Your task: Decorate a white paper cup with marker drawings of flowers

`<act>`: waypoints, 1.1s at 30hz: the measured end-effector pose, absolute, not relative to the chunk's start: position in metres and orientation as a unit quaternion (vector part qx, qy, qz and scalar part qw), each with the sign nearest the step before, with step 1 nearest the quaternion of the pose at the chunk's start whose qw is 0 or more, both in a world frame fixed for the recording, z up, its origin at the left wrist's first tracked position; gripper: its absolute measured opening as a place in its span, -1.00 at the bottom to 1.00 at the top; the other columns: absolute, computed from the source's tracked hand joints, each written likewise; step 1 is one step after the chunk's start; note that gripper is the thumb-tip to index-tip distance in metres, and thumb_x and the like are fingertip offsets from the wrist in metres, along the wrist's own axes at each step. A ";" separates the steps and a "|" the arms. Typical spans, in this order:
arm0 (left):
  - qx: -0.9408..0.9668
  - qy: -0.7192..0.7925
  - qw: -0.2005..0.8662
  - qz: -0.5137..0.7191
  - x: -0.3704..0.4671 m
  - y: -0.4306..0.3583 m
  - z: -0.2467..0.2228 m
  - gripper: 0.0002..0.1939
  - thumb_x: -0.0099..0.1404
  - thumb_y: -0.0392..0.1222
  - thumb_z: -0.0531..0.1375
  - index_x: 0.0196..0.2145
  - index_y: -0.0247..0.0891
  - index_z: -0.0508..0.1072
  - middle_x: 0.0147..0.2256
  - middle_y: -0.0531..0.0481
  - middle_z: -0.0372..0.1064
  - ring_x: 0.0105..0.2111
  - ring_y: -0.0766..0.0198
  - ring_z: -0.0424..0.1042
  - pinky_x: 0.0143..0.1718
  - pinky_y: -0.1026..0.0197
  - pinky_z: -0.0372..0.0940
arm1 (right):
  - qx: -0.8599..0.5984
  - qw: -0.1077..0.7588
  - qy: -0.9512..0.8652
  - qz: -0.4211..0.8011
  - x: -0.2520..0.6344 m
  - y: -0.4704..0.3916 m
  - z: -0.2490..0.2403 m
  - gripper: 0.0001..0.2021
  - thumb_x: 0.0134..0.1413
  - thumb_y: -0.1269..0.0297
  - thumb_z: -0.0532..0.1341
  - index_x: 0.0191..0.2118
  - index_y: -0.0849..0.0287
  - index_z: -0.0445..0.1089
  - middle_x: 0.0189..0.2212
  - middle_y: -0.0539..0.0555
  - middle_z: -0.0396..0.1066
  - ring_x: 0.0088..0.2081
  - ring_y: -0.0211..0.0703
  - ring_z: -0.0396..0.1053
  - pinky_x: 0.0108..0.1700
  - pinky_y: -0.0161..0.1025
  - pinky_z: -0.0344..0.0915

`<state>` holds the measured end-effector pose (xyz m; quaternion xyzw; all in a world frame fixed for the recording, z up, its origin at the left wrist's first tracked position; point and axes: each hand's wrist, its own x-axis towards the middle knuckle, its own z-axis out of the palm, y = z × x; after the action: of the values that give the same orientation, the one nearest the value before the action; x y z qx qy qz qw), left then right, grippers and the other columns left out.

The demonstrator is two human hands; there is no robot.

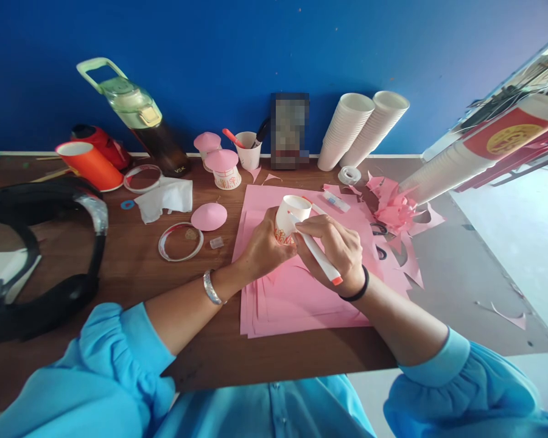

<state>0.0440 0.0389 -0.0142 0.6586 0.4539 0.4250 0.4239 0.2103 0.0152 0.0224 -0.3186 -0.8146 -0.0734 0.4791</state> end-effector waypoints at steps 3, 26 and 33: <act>0.662 0.447 0.421 0.430 0.043 0.039 -0.016 -0.45 0.10 -0.20 0.40 -0.01 -0.17 0.27 0.00 -0.15 0.48 -0.06 0.04 0.56 -0.08 0.04 0.52 | -0.327 0.475 -0.814 -0.074 0.210 0.015 0.022 -0.84 0.36 0.49 0.25 -0.04 0.12 0.37 -0.32 0.04 0.56 -0.31 -0.16 0.60 -0.32 -0.25 0.49; 0.602 0.451 0.502 0.427 0.038 0.041 -0.019 -0.37 0.09 -0.02 0.49 0.00 -0.21 0.32 0.01 -0.16 0.48 -0.01 0.03 0.51 -0.08 0.04 0.46 | -0.356 0.475 -0.802 -0.071 0.218 0.012 0.029 -0.87 0.35 0.46 0.24 -0.06 0.11 0.41 -0.32 0.02 0.57 -0.32 -0.18 0.59 -0.32 -0.25 0.50; 0.607 0.394 0.539 0.431 0.036 0.043 -0.010 -0.41 0.13 0.03 0.48 -0.04 -0.21 0.30 -0.08 -0.13 0.45 -0.07 0.06 0.50 -0.10 0.00 0.47 | -0.356 0.486 -0.795 -0.076 0.220 0.013 0.029 -0.86 0.34 0.46 0.26 -0.07 0.09 0.40 -0.34 0.01 0.57 -0.35 -0.17 0.57 -0.32 -0.24 0.50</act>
<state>0.0362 0.0427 -0.0105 0.6072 0.3941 0.4310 0.5387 0.2200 0.0132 0.0286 -0.3561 -0.7947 -0.0763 0.4856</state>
